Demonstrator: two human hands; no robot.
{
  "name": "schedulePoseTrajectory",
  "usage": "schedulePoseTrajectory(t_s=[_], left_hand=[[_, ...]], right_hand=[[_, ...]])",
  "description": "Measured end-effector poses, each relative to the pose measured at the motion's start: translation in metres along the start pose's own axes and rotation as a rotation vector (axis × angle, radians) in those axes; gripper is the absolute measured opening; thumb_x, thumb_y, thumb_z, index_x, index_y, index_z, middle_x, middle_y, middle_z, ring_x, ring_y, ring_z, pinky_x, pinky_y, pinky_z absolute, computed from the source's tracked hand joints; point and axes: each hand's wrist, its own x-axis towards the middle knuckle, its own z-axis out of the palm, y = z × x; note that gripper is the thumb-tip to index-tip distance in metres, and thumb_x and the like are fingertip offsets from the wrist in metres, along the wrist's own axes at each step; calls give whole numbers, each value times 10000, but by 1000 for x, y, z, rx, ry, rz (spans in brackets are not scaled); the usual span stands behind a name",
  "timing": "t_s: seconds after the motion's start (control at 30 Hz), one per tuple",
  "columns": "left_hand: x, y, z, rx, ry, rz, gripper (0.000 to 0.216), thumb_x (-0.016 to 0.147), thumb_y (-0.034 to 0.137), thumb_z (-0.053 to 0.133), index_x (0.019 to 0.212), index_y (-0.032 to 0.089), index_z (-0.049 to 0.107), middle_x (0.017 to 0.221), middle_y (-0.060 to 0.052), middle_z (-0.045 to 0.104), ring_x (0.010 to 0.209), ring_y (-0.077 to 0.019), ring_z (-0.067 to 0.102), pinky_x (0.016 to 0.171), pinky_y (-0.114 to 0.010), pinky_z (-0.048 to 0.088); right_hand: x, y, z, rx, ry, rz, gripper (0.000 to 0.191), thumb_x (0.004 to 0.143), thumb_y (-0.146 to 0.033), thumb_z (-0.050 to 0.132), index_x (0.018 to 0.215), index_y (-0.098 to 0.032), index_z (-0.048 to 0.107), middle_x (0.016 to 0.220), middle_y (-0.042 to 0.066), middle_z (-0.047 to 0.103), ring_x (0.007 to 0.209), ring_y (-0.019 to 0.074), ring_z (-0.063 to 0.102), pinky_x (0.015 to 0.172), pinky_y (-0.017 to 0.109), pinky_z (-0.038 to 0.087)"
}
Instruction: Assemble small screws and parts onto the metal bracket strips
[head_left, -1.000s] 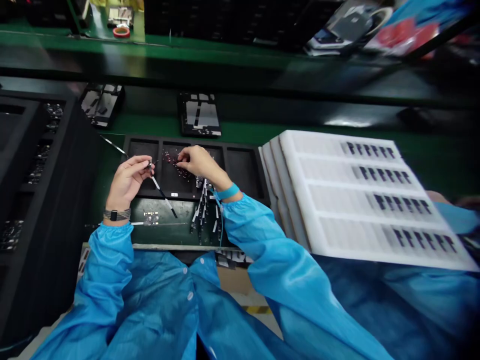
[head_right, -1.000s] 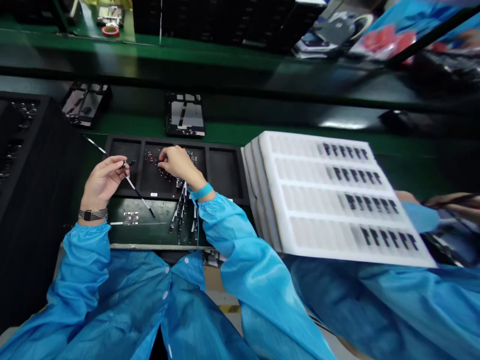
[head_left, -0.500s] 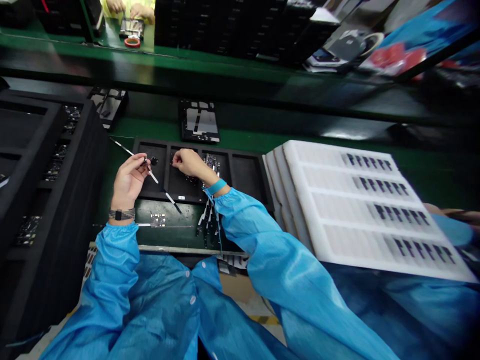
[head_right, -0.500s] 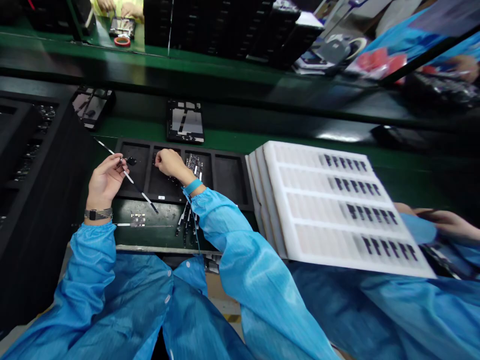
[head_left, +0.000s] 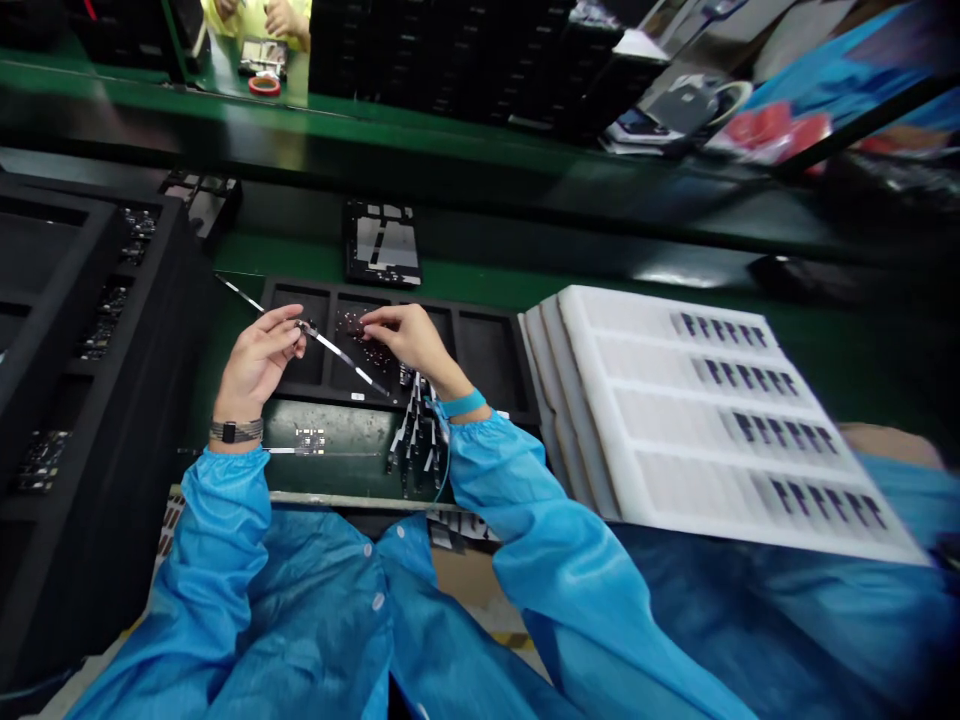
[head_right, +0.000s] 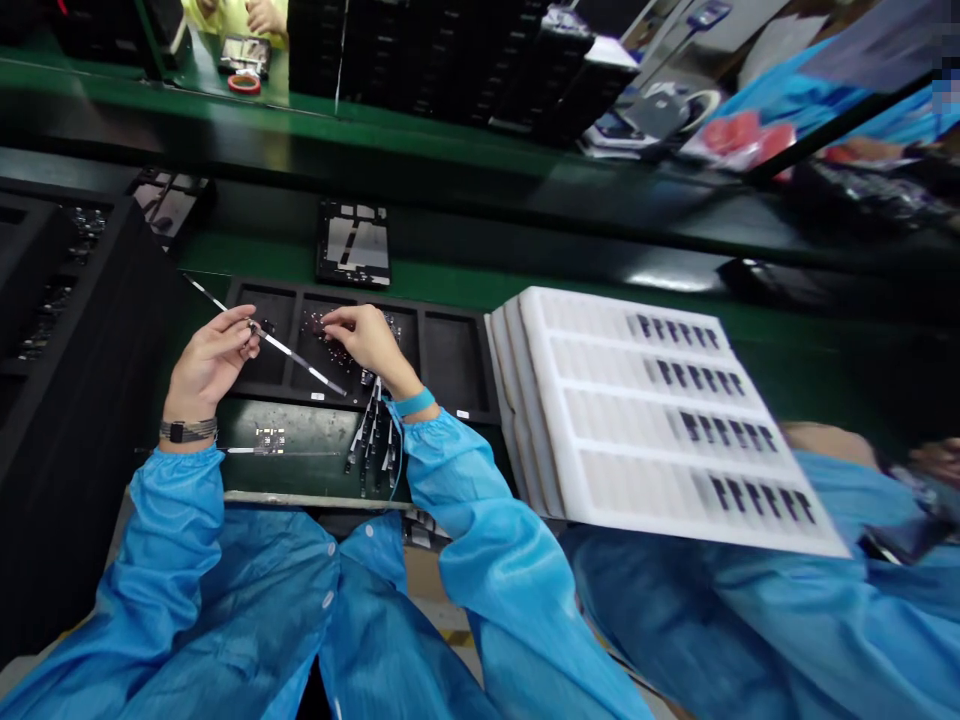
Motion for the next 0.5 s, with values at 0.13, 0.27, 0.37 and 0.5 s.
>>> schedulePoseTrajectory(t_s=[0.13,0.27,0.37,0.5], left_hand=[[-2,5,-3,-9,-2,4,355,725,31,823,1052,168,820,882,-26,758,742,-106,709,699,-200,599],[1,6,-7,-44,92,35,227,808,36,788,954,209,814,842,-4,758,783,-99,732,762,-182,617],[4,2,-5,-58,129,14,170,842,51,782,900,211,790,836,-5,767,831,-111,754,782,-191,621],[3,-12,9,-5,115,-36,161,814,80,818,896,211,772,923,-22,799,820,-121,748,701,-195,585]], right_hand=[[-19,1,-19,82,115,-9,261,872,-434,777,903,-177,814,845,71,807,795,225,721,758,348,535],[-35,3,-34,161,273,-9,326,874,-509,769,881,-184,786,860,64,794,806,208,701,774,347,538],[-42,0,-31,218,304,-29,308,871,-501,774,867,-194,771,864,55,783,801,199,692,782,347,537],[-54,-17,-8,249,148,-51,270,890,-471,767,834,-207,759,797,44,766,756,200,679,735,343,531]])
